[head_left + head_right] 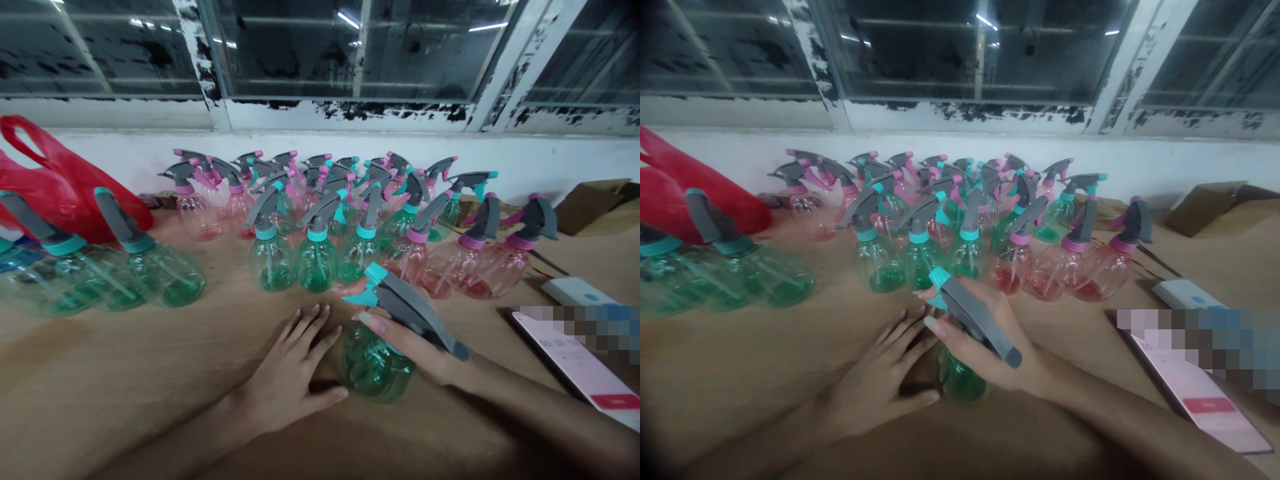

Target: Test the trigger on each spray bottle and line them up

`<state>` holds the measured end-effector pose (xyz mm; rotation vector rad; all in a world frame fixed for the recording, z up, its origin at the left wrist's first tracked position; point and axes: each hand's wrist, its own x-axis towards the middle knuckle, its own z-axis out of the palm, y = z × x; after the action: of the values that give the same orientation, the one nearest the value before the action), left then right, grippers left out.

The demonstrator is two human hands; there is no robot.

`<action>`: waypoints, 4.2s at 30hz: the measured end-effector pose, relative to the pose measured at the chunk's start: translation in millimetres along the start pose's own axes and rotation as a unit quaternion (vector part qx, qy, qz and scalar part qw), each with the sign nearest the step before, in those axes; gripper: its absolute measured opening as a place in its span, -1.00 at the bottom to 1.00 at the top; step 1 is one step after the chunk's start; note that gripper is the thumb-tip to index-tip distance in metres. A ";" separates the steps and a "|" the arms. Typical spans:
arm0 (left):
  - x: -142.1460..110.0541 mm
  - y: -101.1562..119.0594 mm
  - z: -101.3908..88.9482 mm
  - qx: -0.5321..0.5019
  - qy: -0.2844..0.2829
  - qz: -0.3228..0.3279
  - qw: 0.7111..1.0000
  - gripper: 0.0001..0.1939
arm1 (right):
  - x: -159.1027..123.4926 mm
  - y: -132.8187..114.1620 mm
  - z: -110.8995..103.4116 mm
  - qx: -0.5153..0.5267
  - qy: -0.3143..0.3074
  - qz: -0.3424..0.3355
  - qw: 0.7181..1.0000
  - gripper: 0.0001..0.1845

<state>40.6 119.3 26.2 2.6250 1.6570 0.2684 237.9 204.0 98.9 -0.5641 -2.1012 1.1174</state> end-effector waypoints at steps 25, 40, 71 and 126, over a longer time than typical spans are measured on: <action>-1.3 -1.0 1.6 0.004 0.021 0.009 1.000 -0.26 | 2.9 -3.4 -0.5 -0.017 0.008 -0.031 0.999 -0.80; -0.9 -2.5 0.9 0.022 0.016 0.007 1.000 -0.28 | 5.7 2.5 -2.8 0.041 -0.003 -0.040 0.998 -0.73; -72.0 4.1 -28.0 -0.107 0.293 -0.210 0.927 -0.30 | 59.5 -30.3 117.0 0.116 -0.030 -0.089 0.989 -0.65; -52.2 -89.6 -107.3 0.147 0.120 -0.357 0.915 -0.70 | 131.9 0.1 85.3 -0.280 -0.066 0.096 0.953 -0.34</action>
<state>-78.4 103.8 114.9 1.9850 2.7791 0.3370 86.2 242.3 112.9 -0.9975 -2.5336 0.6530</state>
